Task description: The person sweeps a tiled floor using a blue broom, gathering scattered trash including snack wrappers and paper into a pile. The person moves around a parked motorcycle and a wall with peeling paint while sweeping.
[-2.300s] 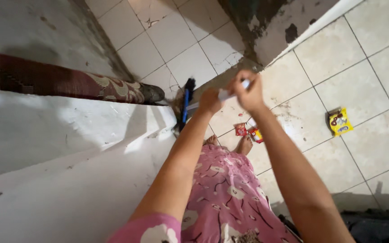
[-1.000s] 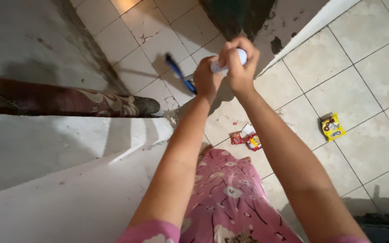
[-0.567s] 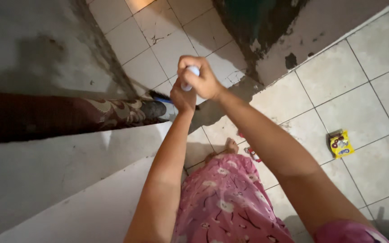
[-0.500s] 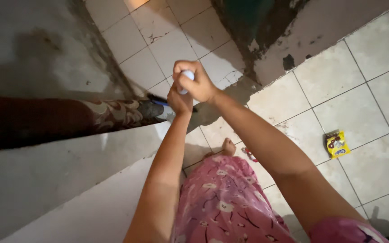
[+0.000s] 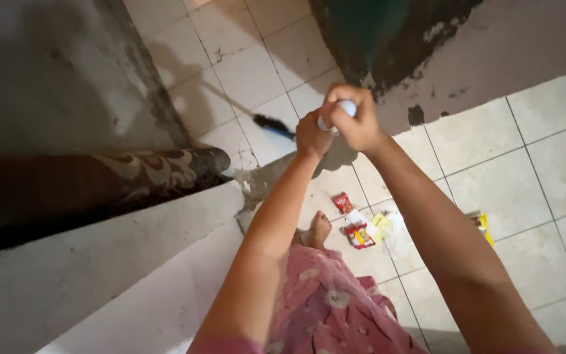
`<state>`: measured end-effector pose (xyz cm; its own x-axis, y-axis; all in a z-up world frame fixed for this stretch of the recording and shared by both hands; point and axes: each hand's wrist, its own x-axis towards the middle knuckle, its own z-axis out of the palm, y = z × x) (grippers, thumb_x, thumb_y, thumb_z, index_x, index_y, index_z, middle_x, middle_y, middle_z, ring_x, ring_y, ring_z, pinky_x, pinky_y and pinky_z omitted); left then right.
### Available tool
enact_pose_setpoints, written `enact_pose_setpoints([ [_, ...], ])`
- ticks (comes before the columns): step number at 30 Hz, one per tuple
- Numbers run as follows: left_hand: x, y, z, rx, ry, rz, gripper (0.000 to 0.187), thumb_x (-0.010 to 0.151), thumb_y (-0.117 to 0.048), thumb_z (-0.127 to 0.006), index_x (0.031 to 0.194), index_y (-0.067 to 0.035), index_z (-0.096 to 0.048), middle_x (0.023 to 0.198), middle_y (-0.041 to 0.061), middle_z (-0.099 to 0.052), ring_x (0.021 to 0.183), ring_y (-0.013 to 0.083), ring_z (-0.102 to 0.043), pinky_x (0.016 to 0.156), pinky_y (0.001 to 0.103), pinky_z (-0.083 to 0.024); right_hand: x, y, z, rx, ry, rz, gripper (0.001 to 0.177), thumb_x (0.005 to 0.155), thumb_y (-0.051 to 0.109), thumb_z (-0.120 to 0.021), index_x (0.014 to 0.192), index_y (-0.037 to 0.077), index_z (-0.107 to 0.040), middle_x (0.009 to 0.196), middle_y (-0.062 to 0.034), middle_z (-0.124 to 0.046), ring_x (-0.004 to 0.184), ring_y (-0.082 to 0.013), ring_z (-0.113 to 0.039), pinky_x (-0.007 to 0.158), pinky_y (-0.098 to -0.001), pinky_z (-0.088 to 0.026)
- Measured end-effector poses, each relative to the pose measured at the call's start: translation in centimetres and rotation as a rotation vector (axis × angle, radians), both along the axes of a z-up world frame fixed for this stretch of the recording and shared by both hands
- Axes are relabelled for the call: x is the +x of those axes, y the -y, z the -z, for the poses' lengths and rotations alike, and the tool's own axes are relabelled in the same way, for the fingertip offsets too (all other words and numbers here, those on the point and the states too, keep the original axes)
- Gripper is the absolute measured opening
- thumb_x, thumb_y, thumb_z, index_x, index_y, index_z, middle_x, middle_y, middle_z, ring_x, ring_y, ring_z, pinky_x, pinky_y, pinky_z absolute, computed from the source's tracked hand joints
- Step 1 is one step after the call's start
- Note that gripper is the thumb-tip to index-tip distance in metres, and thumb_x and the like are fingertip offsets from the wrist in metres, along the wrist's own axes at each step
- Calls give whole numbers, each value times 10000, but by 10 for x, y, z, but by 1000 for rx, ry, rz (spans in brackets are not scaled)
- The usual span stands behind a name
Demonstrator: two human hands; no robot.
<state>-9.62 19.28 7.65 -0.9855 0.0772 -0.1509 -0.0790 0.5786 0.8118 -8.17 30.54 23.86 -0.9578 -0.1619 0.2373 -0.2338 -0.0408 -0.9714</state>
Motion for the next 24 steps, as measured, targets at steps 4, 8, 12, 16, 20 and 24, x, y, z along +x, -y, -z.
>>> enact_pose_setpoints([
  [4, -28, -3, -27, 62, -188, 78, 396, 798, -222, -691, 1182, -135, -734, 1047, 189, -752, 1008, 376, -717, 885, 441, -575, 6, -7, -23, -99, -50, 137, 178, 999, 52, -533, 827, 7, -538, 775, -68, -640, 707, -115, -578, 721, -279, -510],
  [8, -45, 13, 3, -103, -306, 274, 457, 753, -224, -763, 1195, -113, -723, 1113, 190, -740, 1051, 370, -694, 935, 436, -538, 19, 6, 5, -170, -143, 321, 138, 968, 85, -539, 859, 1, -544, 786, -64, -635, 720, -119, -616, 688, -268, -539],
  [12, 6, 8, 45, 15, -356, 391, 520, 687, -126, -696, 1206, -140, -735, 1140, 178, -753, 1093, 373, -690, 966, 452, -513, 68, 10, 51, 67, -104, 588, 163, 974, 81, -590, 843, -12, -562, 806, -88, -625, 750, -144, -587, 696, -281, -501],
  [16, 29, -31, 40, -17, -11, 666, 208, 851, -232, -647, 1027, -212, -755, 949, 135, -776, 923, 350, -736, 818, 436, -580, 92, -23, 51, 33, -50, 676, 180, 956, 90, -580, 796, 10, -576, 811, -78, -653, 739, -139, -624, 705, -286, -523],
  [20, 17, -47, -1, -11, -93, 729, 221, 769, -218, -628, 939, -152, -753, 916, 126, -774, 896, 347, -729, 760, 436, -578, 81, -24, -3, 113, -62, 694, 198, 965, 85, -608, 785, 30, -546, 775, -68, -643, 697, -128, -609, 669, -272, -506],
  [24, -14, -43, -42, 659, -102, 952, 411, 954, -464, -614, 1216, -147, -632, 1018, 113, -709, 918, 297, -717, 808, 424, -550, 66, -22, -59, 44, -261, 373, 225, 886, 45, -657, 781, 36, -459, 820, -66, -626, 819, -163, -613, 777, -305, -516],
])
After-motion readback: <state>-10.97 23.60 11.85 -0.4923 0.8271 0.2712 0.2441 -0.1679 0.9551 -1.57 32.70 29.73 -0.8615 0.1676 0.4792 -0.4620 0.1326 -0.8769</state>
